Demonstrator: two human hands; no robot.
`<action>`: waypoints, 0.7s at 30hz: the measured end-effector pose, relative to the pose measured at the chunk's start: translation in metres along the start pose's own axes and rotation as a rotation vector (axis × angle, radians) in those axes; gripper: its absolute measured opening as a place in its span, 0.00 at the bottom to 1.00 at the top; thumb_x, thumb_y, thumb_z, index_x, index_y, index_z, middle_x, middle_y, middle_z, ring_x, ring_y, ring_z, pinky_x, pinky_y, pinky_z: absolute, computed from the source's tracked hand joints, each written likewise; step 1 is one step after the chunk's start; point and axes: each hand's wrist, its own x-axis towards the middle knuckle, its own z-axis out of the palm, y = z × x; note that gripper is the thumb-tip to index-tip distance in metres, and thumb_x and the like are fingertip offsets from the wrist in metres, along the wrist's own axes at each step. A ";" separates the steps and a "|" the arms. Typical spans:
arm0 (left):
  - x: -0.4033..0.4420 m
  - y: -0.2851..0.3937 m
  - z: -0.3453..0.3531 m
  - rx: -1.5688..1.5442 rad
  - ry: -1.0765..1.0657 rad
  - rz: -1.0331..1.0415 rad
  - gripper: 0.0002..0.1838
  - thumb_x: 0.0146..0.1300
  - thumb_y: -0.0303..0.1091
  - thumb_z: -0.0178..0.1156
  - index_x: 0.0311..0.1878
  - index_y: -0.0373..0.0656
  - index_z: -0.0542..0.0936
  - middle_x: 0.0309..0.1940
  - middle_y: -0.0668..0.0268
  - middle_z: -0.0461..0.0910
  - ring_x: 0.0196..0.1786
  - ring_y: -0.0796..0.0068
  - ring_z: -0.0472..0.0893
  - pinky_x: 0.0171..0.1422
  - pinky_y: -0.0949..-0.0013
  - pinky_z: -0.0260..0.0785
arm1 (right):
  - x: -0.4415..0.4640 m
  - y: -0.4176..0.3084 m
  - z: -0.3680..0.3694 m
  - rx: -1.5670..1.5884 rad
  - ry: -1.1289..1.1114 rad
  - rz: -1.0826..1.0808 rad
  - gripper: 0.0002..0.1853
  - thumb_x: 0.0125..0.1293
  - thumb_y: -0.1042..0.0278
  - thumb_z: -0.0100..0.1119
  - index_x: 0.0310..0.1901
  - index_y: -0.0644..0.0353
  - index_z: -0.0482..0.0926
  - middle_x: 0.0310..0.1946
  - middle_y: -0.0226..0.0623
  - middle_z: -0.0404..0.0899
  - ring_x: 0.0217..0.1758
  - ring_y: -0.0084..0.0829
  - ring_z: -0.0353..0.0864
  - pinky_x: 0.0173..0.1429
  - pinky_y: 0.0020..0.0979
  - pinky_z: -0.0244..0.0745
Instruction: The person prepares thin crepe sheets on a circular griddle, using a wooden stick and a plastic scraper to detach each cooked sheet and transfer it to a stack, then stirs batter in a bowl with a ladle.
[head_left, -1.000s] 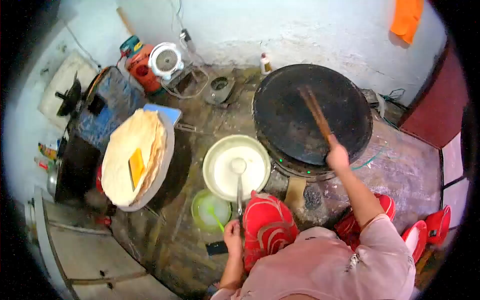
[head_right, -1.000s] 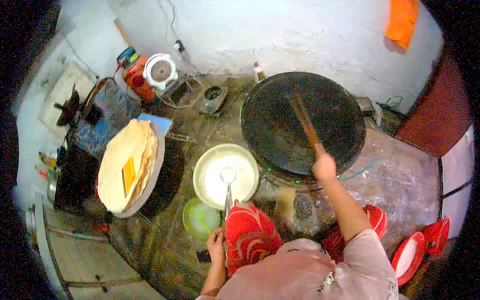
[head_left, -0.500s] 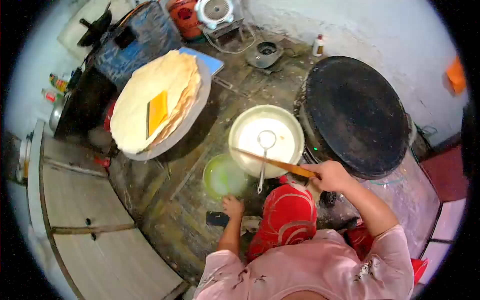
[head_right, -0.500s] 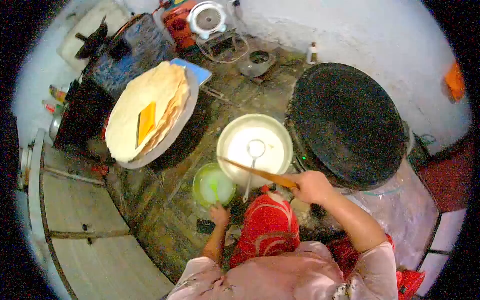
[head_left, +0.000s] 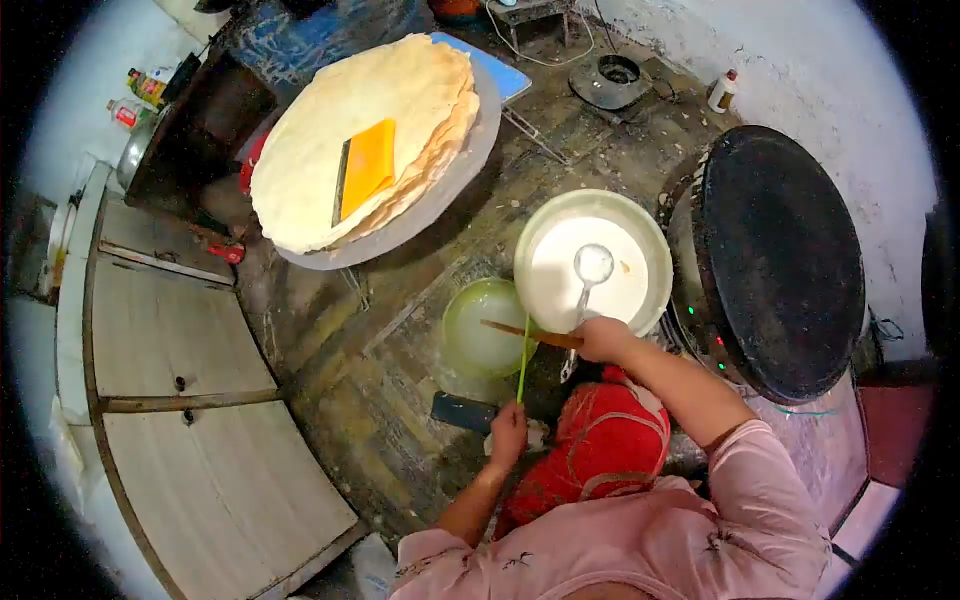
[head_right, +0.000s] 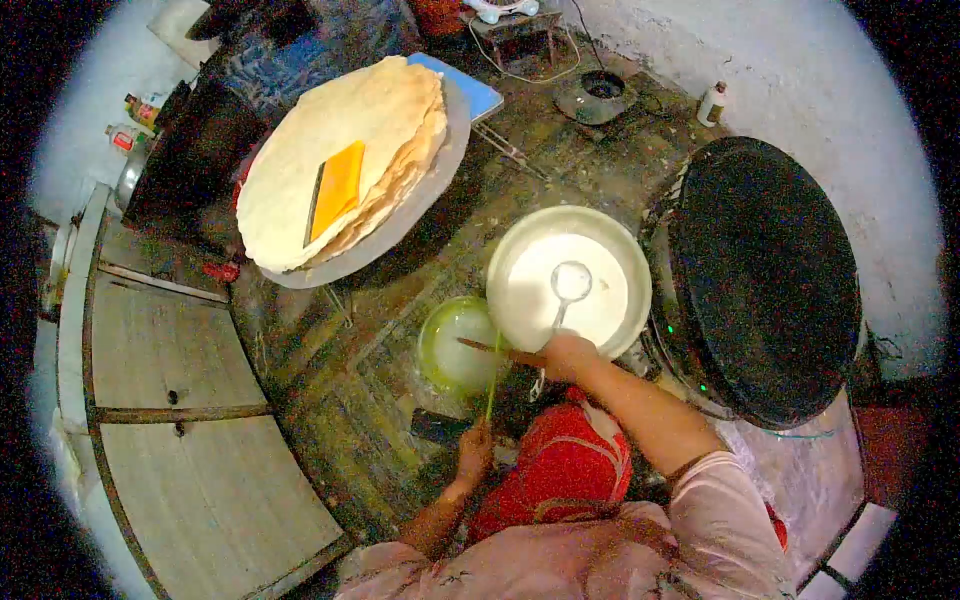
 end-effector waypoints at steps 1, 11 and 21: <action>-0.005 -0.001 0.003 -0.067 -0.027 0.005 0.12 0.62 0.35 0.51 0.42 0.36 0.76 0.30 0.44 0.75 0.33 0.50 0.77 0.35 0.56 0.68 | -0.001 0.004 0.005 0.018 -0.026 0.051 0.21 0.51 0.64 0.52 0.50 0.41 0.78 0.38 0.40 0.80 0.43 0.40 0.79 0.48 0.37 0.73; 0.057 -0.035 0.003 0.785 0.168 -0.014 0.22 0.56 0.43 0.57 0.50 0.39 0.74 0.46 0.47 0.74 0.49 0.50 0.73 0.50 0.56 0.65 | -0.107 0.026 -0.041 0.011 0.190 0.021 0.23 0.51 0.62 0.55 0.52 0.41 0.76 0.29 0.43 0.79 0.32 0.44 0.78 0.38 0.40 0.74; 0.101 0.068 0.064 -0.783 -0.827 -0.306 0.20 0.60 0.46 0.56 0.45 0.38 0.73 0.29 0.61 0.76 0.33 0.69 0.77 0.36 0.70 0.73 | -0.255 0.080 0.019 0.675 0.494 0.266 0.18 0.54 0.63 0.63 0.47 0.57 0.77 0.37 0.44 0.81 0.41 0.36 0.80 0.46 0.33 0.73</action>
